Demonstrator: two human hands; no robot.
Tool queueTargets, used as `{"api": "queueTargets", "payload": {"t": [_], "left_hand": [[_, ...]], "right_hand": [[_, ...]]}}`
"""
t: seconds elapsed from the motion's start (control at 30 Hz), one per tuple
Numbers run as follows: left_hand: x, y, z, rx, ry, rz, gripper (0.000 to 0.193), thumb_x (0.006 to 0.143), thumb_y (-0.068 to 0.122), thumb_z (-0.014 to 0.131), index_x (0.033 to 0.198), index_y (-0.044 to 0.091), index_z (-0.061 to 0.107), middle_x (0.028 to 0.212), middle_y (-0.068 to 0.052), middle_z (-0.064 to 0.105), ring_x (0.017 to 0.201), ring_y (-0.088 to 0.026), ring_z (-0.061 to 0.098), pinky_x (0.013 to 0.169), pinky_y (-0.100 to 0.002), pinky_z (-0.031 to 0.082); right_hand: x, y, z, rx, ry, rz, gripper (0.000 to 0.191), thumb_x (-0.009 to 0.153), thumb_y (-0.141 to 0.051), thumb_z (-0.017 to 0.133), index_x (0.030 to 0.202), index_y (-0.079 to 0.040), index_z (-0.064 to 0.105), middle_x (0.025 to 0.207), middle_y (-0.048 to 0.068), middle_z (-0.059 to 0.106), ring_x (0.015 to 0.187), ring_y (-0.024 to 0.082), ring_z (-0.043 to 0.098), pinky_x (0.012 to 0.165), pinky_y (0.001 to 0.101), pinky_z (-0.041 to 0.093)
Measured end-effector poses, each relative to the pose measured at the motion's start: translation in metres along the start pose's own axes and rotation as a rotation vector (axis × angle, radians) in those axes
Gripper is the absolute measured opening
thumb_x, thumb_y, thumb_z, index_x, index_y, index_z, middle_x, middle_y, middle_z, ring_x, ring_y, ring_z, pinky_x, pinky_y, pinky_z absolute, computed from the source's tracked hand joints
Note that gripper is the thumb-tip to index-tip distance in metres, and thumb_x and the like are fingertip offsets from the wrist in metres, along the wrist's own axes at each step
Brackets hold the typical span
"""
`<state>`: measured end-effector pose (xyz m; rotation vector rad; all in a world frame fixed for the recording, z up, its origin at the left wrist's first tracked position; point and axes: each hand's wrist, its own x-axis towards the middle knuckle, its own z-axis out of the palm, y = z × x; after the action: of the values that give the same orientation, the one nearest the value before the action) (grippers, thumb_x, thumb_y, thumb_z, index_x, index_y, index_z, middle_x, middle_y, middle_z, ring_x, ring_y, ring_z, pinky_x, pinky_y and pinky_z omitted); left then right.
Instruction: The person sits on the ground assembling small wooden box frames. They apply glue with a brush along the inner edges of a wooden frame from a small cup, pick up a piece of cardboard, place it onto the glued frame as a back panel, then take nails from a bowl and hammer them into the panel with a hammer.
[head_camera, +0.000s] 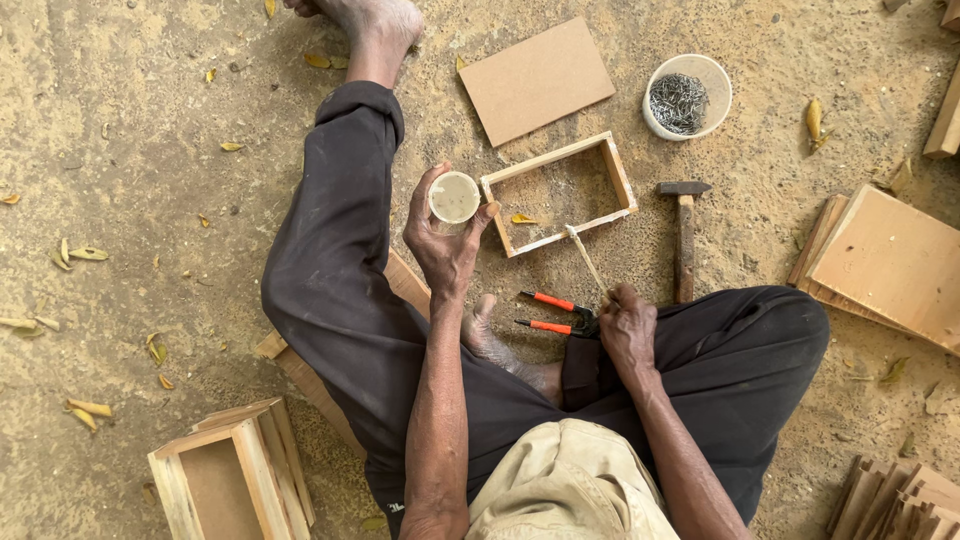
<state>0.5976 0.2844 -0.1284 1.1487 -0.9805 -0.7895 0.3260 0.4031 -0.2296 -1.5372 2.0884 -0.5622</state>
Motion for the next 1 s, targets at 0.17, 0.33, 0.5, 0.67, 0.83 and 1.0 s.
{"api": "queueTargets", "payload": {"t": [0.17, 0.33, 0.5, 0.67, 0.83, 1.0], "left_hand": [[0.001, 0.000, 0.000, 0.013, 0.006, 0.007, 0.071, 0.079, 0.015, 0.093, 0.140, 0.007, 0.058, 0.135, -0.012, 0.066, 0.121, -0.022, 0.069, 0.107, -0.038, 0.063], [0.002, 0.000, -0.002, 0.004, 0.018, 0.033, 0.072, 0.078, 0.017, 0.094, 0.141, 0.007, 0.058, 0.134, -0.012, 0.067, 0.122, -0.023, 0.068, 0.108, -0.038, 0.063], [0.004, -0.002, -0.001, 0.019, 0.030, 0.030, 0.072, 0.078, 0.020, 0.095, 0.140, 0.007, 0.060, 0.131, -0.011, 0.068, 0.120, -0.022, 0.069, 0.107, -0.038, 0.063], [0.004, -0.004, -0.002, 0.053, 0.038, 0.054, 0.072, 0.079, 0.019, 0.095, 0.139, 0.006, 0.059, 0.131, -0.012, 0.068, 0.121, -0.023, 0.068, 0.107, -0.038, 0.062], [0.002, -0.005, -0.002, 0.114, 0.043, 0.043, 0.072, 0.078, 0.019, 0.095, 0.139, 0.007, 0.060, 0.129, -0.011, 0.069, 0.119, -0.022, 0.070, 0.106, -0.038, 0.062], [0.002, -0.004, 0.002, 0.063, 0.035, 0.064, 0.071, 0.079, 0.020, 0.094, 0.139, 0.008, 0.059, 0.134, -0.012, 0.067, 0.123, -0.022, 0.067, 0.108, -0.039, 0.061]], "right_hand": [[-0.010, -0.024, -0.002, -0.006, 0.064, -0.095, 0.002, 0.093, -0.007, 0.066, 0.093, -0.005, 0.067, 0.071, 0.021, 0.069, 0.064, 0.033, 0.071, 0.055, 0.0454, 0.054], [-0.017, -0.046, 0.003, -0.026, -0.100, -0.007, 0.007, 0.096, -0.012, 0.065, 0.096, -0.006, 0.066, 0.067, 0.021, 0.068, 0.061, 0.036, 0.070, 0.056, 0.0490, 0.054], [-0.020, -0.056, 0.012, -0.031, -0.079, -0.113, 0.008, 0.091, -0.009, 0.066, 0.099, -0.007, 0.068, 0.067, 0.021, 0.069, 0.061, 0.038, 0.070, 0.057, 0.0494, 0.056], [-0.022, -0.054, 0.012, 0.023, -0.143, -0.169, 0.007, 0.092, -0.007, 0.065, 0.099, -0.005, 0.067, 0.072, 0.019, 0.071, 0.062, 0.035, 0.071, 0.056, 0.0469, 0.056], [-0.009, -0.053, 0.013, 0.031, -0.128, -0.139, 0.012, 0.107, -0.009, 0.056, 0.099, -0.003, 0.063, 0.061, 0.014, 0.065, 0.042, 0.022, 0.055, 0.035, 0.0392, 0.045], [0.020, -0.061, 0.025, 0.047, -0.006, -0.297, 0.016, 0.105, -0.006, 0.053, 0.090, -0.002, 0.054, 0.067, 0.008, 0.063, 0.041, 0.014, 0.046, 0.031, 0.0332, 0.038]]}}
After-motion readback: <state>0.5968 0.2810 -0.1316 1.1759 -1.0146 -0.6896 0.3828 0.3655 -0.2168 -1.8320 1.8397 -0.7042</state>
